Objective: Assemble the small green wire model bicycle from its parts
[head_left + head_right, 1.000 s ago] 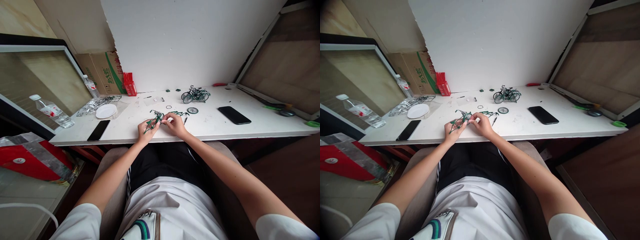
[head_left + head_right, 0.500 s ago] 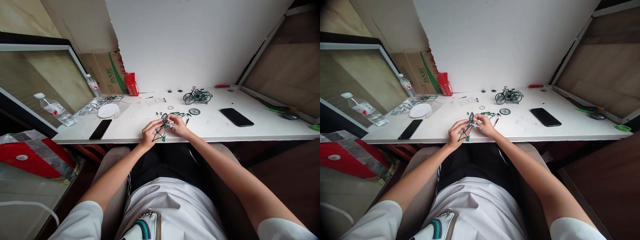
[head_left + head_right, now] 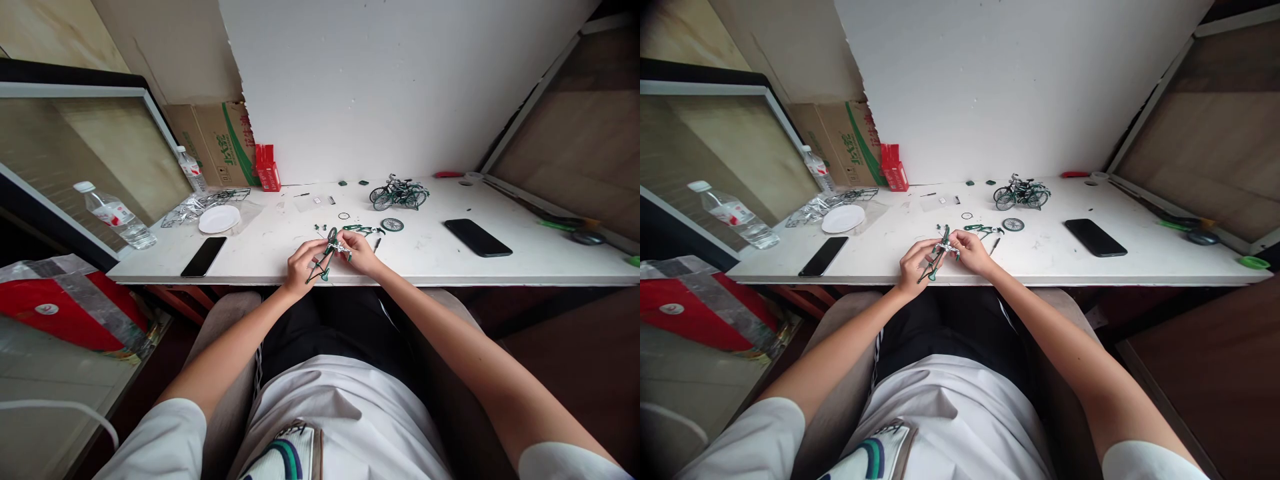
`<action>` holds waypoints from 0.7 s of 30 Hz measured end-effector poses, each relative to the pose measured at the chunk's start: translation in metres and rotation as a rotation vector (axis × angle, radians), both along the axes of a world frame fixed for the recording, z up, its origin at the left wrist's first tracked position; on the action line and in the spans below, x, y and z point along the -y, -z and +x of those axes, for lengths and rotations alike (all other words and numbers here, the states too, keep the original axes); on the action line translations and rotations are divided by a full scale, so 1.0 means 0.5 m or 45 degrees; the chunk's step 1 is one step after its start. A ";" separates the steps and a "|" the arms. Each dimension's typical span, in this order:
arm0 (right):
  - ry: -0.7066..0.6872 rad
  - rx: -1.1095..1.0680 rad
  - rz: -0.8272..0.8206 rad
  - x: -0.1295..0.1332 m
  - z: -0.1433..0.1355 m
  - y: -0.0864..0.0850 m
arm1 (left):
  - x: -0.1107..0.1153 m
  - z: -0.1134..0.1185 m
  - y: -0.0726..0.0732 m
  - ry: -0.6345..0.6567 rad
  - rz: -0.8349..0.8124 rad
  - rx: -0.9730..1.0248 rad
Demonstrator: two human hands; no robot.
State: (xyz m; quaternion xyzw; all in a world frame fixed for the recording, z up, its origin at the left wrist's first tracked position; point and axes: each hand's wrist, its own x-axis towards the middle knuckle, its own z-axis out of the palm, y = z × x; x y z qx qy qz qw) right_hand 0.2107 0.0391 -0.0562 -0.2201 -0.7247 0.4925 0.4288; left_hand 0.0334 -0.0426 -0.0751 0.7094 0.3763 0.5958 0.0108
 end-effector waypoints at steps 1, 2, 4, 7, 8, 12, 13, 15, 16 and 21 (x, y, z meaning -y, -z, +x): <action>0.005 0.006 0.002 0.001 0.000 -0.001 | -0.001 0.000 0.001 -0.010 -0.008 0.011; 0.006 0.013 0.001 0.002 0.001 -0.003 | -0.003 -0.001 0.002 -0.025 -0.010 0.022; -0.004 0.033 -0.002 0.003 0.001 -0.005 | -0.006 -0.002 0.005 -0.060 -0.005 0.042; -0.030 0.042 -0.002 0.003 0.001 -0.005 | -0.007 -0.002 0.006 -0.079 -0.004 0.055; -0.036 0.032 0.001 0.002 0.001 -0.004 | -0.006 -0.002 0.004 -0.073 -0.003 0.057; -0.012 -0.015 0.021 -0.005 0.002 0.005 | -0.001 0.000 -0.001 -0.024 0.016 0.012; 0.023 -0.030 0.022 -0.007 0.002 0.007 | -0.001 0.000 0.000 -0.013 0.023 0.001; 0.099 -0.051 0.011 -0.011 0.002 0.011 | -0.004 -0.001 0.003 0.001 0.043 0.004; 0.129 -0.056 0.008 -0.012 0.002 0.012 | -0.006 -0.002 0.006 0.000 0.051 0.018; 0.130 0.013 0.098 -0.009 0.001 0.011 | -0.013 -0.004 0.015 -0.059 0.033 0.044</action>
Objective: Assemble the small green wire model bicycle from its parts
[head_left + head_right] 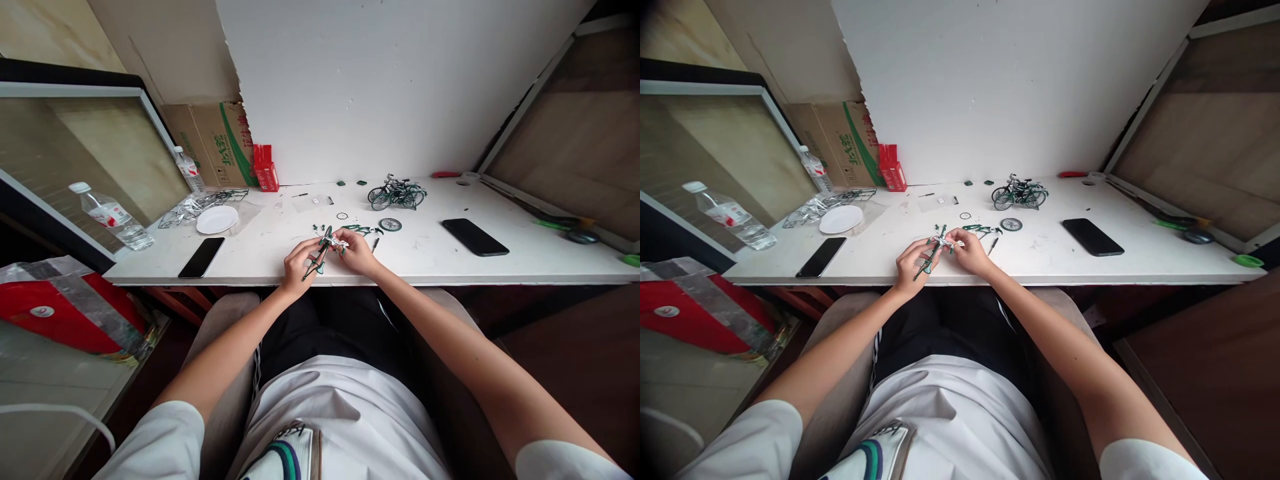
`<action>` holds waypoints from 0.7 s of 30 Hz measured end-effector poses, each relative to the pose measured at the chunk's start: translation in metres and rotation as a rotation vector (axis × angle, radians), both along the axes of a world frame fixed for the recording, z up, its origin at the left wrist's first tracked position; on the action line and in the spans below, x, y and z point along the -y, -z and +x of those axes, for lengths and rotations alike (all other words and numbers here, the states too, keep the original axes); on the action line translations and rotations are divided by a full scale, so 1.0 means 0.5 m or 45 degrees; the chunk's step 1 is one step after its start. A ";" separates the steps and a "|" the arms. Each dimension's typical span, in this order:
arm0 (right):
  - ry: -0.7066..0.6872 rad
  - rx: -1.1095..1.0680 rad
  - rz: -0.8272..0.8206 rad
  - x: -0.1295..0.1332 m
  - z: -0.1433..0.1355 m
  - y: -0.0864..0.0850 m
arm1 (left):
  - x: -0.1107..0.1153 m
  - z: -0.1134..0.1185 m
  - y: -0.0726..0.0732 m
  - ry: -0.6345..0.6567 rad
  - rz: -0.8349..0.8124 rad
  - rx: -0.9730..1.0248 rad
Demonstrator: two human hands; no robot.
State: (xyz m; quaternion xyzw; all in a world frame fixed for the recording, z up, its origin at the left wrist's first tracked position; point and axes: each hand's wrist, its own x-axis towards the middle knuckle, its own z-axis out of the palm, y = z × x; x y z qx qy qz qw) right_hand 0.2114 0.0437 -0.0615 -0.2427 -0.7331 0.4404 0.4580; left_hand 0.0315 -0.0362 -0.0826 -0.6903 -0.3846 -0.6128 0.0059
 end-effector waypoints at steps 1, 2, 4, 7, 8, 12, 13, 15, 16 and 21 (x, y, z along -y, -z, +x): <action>0.010 0.021 0.026 0.002 0.000 0.000 | 0.001 0.001 -0.001 0.003 -0.003 0.003; 0.027 0.042 0.052 0.003 0.000 0.000 | 0.002 0.002 -0.004 0.011 -0.006 0.011; 0.076 0.087 0.108 0.008 -0.001 -0.001 | 0.005 0.004 -0.011 0.014 -0.024 0.038; 0.151 0.188 0.196 0.017 -0.003 -0.004 | 0.008 0.007 -0.022 -0.035 -0.072 0.076; 0.177 0.232 0.227 0.020 -0.004 -0.006 | 0.008 0.007 -0.023 -0.051 -0.086 0.081; 0.231 0.364 0.292 0.028 -0.005 -0.017 | 0.006 0.008 -0.025 -0.068 -0.134 0.116; 0.227 0.374 0.290 0.030 -0.004 -0.019 | 0.006 0.008 -0.025 -0.063 -0.143 0.131; 0.232 0.356 0.284 0.032 -0.003 -0.021 | 0.004 0.009 -0.023 -0.065 -0.150 0.171; 0.242 0.334 0.287 0.033 -0.002 -0.021 | 0.002 0.008 -0.022 -0.079 -0.153 0.191; 0.272 0.265 0.380 0.034 -0.002 -0.012 | -0.008 0.005 -0.011 -0.134 -0.255 0.300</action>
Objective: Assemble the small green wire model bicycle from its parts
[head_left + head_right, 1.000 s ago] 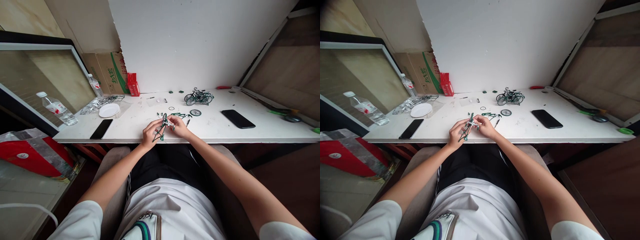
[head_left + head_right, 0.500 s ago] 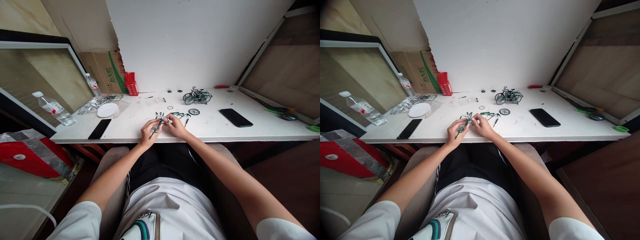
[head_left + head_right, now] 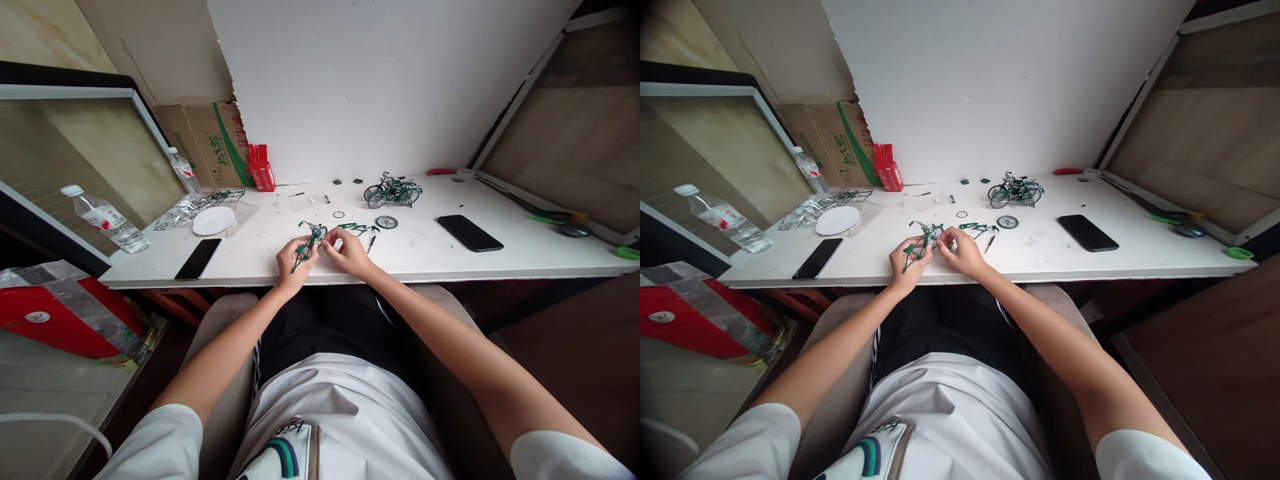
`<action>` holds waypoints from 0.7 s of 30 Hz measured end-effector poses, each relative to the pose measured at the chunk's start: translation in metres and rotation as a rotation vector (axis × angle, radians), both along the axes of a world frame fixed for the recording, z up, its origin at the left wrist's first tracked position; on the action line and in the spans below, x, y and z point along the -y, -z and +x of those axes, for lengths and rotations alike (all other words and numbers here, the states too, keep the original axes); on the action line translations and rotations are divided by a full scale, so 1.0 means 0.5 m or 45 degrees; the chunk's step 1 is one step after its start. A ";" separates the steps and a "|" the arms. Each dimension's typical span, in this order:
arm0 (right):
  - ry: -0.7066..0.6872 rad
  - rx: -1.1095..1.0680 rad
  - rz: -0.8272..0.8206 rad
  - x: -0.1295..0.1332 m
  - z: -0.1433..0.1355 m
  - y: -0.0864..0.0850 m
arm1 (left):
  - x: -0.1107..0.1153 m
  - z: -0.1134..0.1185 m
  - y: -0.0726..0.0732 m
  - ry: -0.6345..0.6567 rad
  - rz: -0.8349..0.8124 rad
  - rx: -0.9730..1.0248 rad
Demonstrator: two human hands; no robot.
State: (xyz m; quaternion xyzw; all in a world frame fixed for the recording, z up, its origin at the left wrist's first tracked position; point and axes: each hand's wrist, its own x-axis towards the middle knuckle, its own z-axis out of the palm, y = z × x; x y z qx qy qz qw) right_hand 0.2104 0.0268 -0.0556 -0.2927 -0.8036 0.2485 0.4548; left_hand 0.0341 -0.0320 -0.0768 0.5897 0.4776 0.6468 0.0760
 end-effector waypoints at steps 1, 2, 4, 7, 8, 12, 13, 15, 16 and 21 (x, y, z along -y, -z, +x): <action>0.006 0.009 0.019 -0.001 -0.001 0.002 | -0.001 -0.001 0.001 0.002 -0.013 0.013; 0.017 0.021 0.036 -0.001 -0.002 0.003 | -0.001 -0.001 0.002 0.003 -0.018 0.016; 0.034 0.061 0.062 -0.003 -0.004 0.003 | 0.000 -0.001 0.001 0.000 -0.007 0.001; 0.011 0.156 0.078 -0.005 -0.005 0.002 | 0.002 0.000 -0.002 0.017 0.000 -0.011; -0.003 0.182 0.079 -0.004 -0.005 0.001 | 0.002 0.000 -0.003 0.023 -0.003 0.000; 0.008 0.145 0.073 0.003 -0.004 -0.003 | -0.003 -0.002 0.001 0.024 -0.047 0.074; 0.017 0.122 0.077 0.005 -0.003 -0.003 | -0.005 -0.003 0.003 0.025 -0.067 0.089; 0.023 0.109 0.105 0.006 -0.003 -0.003 | -0.008 -0.004 0.006 0.031 -0.105 0.108; 0.026 0.120 0.126 0.006 -0.004 -0.002 | -0.008 -0.005 0.007 0.035 -0.114 0.112; 0.114 0.240 0.120 -0.002 -0.005 0.006 | -0.009 -0.006 0.008 0.053 -0.110 0.066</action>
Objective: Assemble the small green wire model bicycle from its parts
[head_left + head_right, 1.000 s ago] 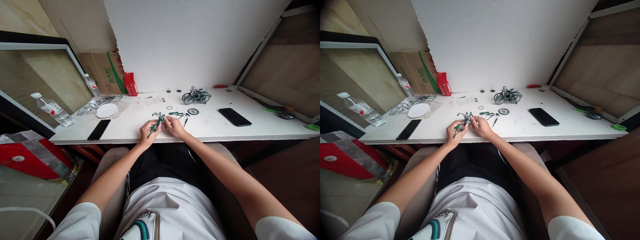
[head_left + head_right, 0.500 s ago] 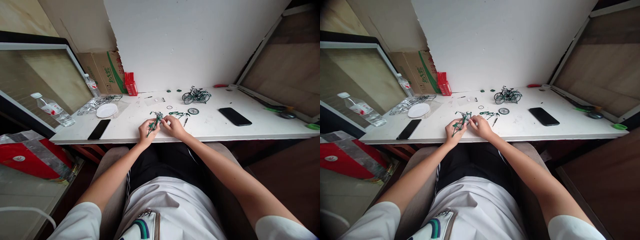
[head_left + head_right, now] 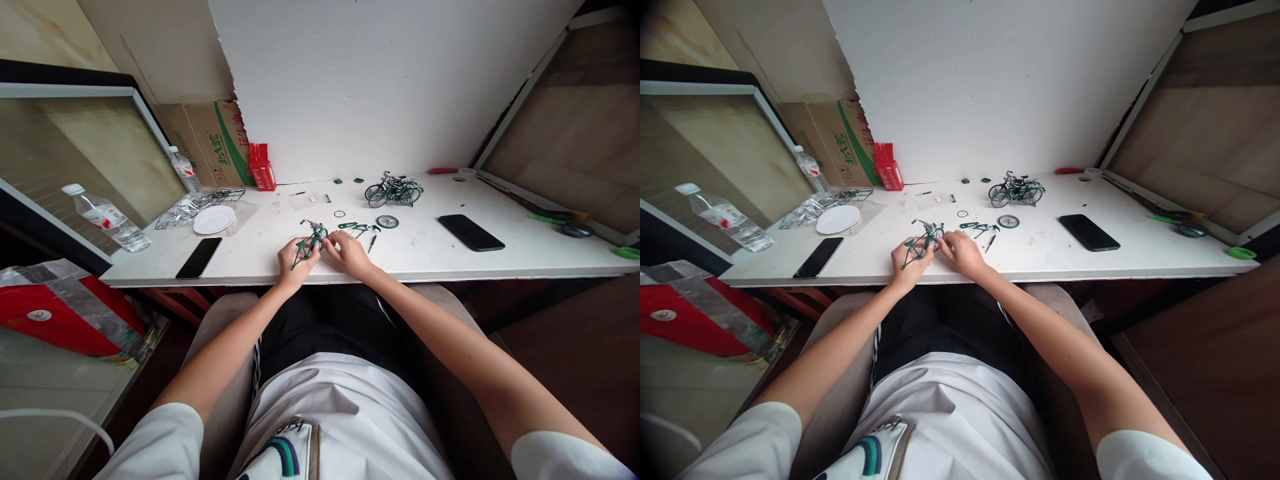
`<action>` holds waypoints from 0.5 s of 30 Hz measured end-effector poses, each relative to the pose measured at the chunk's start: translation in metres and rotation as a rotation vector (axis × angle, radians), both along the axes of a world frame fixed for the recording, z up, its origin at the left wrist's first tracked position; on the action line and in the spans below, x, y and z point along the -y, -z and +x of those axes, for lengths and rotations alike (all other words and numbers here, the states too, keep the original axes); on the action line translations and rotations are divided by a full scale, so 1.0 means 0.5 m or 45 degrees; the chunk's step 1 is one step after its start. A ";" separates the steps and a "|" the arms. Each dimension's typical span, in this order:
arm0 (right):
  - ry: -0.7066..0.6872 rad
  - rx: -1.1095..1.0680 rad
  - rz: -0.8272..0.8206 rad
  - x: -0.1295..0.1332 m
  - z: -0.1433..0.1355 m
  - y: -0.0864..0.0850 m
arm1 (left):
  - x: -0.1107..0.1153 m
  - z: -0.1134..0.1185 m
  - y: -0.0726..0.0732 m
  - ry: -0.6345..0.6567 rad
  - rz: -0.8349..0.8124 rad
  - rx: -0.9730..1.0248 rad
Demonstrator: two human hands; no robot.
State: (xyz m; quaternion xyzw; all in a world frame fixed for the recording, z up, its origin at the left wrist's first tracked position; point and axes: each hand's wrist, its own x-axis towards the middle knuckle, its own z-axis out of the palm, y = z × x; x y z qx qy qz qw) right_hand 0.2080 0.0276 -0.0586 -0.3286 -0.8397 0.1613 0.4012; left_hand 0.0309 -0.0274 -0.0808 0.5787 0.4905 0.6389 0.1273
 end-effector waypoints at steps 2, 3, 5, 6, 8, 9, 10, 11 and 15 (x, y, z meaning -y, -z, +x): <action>0.010 0.043 -0.050 0.001 0.000 0.000 | 0.000 0.000 -0.002 0.017 -0.004 -0.012; 0.011 0.053 -0.064 0.003 0.000 -0.002 | 0.001 0.001 -0.003 0.020 -0.005 -0.011; 0.027 0.049 -0.055 0.011 -0.001 -0.007 | 0.002 0.002 -0.006 0.014 -0.011 0.005; 0.042 0.038 -0.036 0.015 -0.001 -0.009 | 0.003 0.003 -0.008 0.010 -0.015 0.022; 0.063 0.007 0.005 0.020 -0.002 -0.014 | 0.004 0.005 -0.012 0.010 -0.017 0.059; 0.053 -0.014 0.002 0.020 -0.002 -0.015 | 0.005 0.005 -0.013 0.012 -0.012 0.074; 0.024 -0.039 -0.032 0.017 -0.001 -0.015 | 0.005 0.006 -0.013 0.013 -0.005 0.083; -0.025 -0.069 -0.110 0.012 0.000 -0.014 | 0.004 0.006 -0.012 0.015 0.000 0.084; -0.250 -0.355 -0.723 -0.020 0.012 -0.005 | -0.001 0.004 -0.006 0.024 0.002 0.078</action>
